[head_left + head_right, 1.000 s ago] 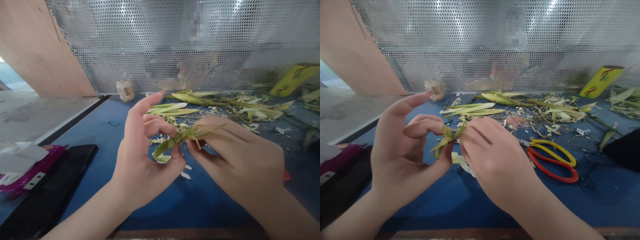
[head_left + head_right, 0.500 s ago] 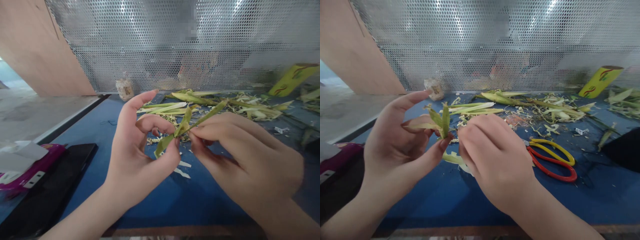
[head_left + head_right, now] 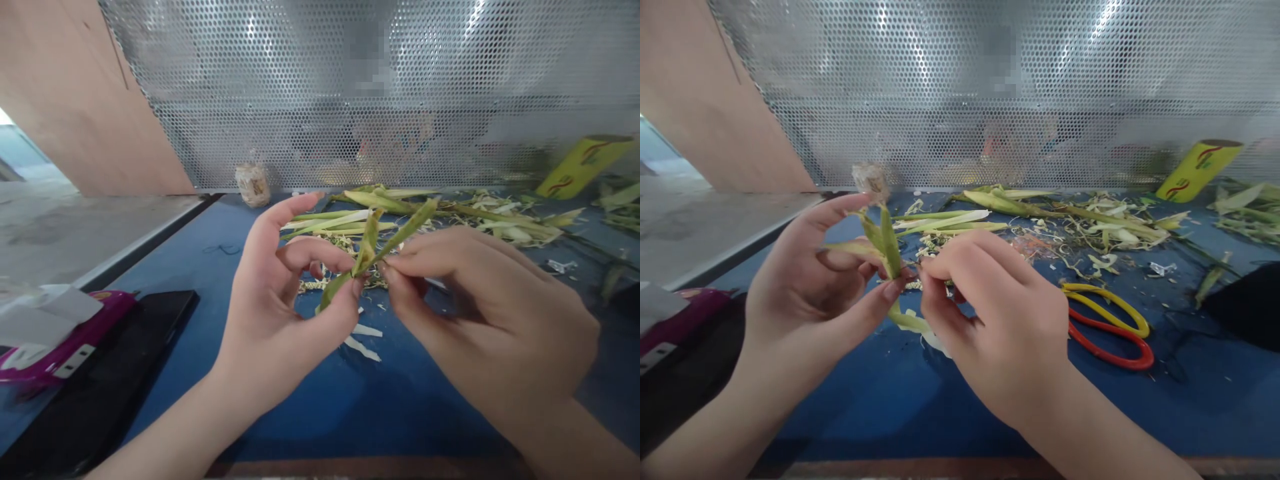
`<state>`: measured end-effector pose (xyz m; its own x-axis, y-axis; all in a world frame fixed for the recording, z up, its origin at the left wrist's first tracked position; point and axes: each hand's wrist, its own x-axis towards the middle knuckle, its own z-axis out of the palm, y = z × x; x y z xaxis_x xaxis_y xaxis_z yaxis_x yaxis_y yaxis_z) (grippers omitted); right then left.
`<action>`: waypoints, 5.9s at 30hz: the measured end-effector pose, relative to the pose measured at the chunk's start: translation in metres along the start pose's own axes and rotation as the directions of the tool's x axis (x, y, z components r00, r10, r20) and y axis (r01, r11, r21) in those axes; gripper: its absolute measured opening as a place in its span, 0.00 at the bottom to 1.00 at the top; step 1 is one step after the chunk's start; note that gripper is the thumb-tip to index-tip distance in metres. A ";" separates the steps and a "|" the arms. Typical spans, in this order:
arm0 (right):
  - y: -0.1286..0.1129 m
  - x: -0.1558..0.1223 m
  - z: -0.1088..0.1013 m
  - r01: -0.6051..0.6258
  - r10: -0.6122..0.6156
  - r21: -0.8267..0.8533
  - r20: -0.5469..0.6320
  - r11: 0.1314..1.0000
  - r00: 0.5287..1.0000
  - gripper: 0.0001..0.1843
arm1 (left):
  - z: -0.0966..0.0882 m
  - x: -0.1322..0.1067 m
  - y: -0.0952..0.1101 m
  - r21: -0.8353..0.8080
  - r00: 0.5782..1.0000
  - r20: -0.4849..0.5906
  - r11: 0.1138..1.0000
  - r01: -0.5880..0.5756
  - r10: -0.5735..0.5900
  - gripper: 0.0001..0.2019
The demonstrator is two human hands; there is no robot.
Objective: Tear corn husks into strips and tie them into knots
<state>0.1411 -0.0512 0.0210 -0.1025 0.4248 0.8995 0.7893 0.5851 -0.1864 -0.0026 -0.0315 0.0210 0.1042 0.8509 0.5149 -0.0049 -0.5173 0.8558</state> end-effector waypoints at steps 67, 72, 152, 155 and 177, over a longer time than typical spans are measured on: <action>0.016 0.005 0.024 -0.766 0.242 0.614 0.785 -0.191 0.570 0.07 | -0.005 0.012 -0.014 -0.550 0.875 0.088 0.709 0.442 -0.477 0.16; 0.012 0.004 0.018 -0.752 0.192 0.596 0.732 0.282 0.653 0.03 | -0.006 0.012 -0.011 -0.581 0.785 0.225 0.568 0.583 -0.576 0.11; 0.018 0.007 0.002 0.096 -0.310 0.366 0.588 0.925 0.747 0.10 | -0.009 0.007 -0.005 -0.469 0.794 0.346 0.641 0.608 -0.500 0.15; 0.016 0.007 -0.001 0.192 -0.355 0.312 0.633 0.930 0.688 0.10 | -0.009 0.007 -0.005 -0.400 0.839 0.316 0.740 0.541 -0.443 0.13; -0.002 -0.005 0.019 -0.332 0.215 0.573 0.264 0.749 0.940 0.06 | -0.008 -0.006 -0.001 0.472 0.877 -0.152 0.813 -0.340 0.455 0.09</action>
<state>0.1282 -0.0414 0.0091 -0.0861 0.7075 0.7014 0.2784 0.6931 -0.6649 -0.0115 -0.0355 0.0177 -0.0624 0.5251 0.8488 0.4299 -0.7533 0.4977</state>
